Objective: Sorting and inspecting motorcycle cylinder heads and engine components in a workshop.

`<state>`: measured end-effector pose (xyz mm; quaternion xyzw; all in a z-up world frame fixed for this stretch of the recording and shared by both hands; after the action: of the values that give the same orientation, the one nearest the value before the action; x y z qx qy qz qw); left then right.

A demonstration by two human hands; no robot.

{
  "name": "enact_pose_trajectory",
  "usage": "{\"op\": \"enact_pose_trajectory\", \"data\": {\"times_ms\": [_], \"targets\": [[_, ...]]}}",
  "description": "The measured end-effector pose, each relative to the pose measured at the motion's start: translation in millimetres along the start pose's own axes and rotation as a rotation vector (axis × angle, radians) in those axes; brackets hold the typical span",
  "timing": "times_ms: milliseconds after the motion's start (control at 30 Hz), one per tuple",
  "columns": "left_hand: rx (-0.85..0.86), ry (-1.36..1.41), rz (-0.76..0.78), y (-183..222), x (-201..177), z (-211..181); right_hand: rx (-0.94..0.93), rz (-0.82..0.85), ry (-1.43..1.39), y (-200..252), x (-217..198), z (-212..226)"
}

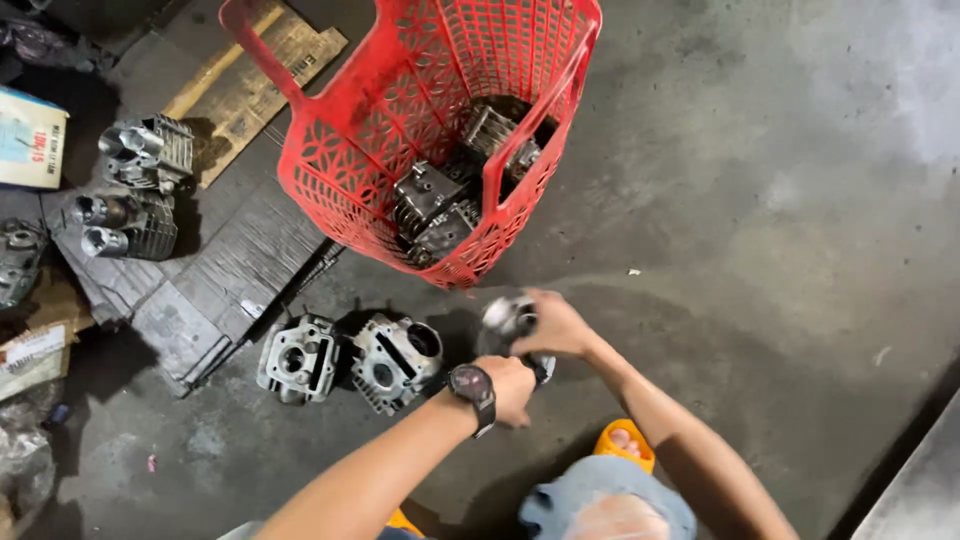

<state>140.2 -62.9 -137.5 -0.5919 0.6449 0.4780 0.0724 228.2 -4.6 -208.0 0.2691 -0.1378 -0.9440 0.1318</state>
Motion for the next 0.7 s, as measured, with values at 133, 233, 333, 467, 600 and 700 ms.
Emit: {"op": "enact_pose_trajectory", "data": {"times_ms": [133,233,333,467,600,700], "targets": [[-0.105,0.488,0.104,-37,12,23,0.592,-0.241,-0.762,39,-15,-102],[-0.357,0.907,-0.214,-51,31,62,0.655,-0.638,-0.861,60,-19,-122],[-0.612,0.793,-0.902,-50,50,108,0.772,-0.705,-1.219,82,1,-97],[-0.53,0.633,-1.388,-60,63,121,0.845,-0.518,-1.079,102,21,-118],[-0.384,1.019,-1.328,-78,60,139,0.587,-0.735,-0.044,137,-46,-110],[-0.314,1.304,-1.255,-97,79,152,0.523,-0.934,-0.2,140,-94,-52]]}}
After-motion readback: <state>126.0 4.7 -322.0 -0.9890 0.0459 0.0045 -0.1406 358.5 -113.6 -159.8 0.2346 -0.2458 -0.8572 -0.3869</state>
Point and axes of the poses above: each hand's wrist, its own y-axis away from the middle knuckle, its own x-axis out of the palm, z = x × y, the point moved 9 cm from there along -y, towards the middle knuckle, and after that the axes turned 8 degrees about x, right-handed, at the moved point
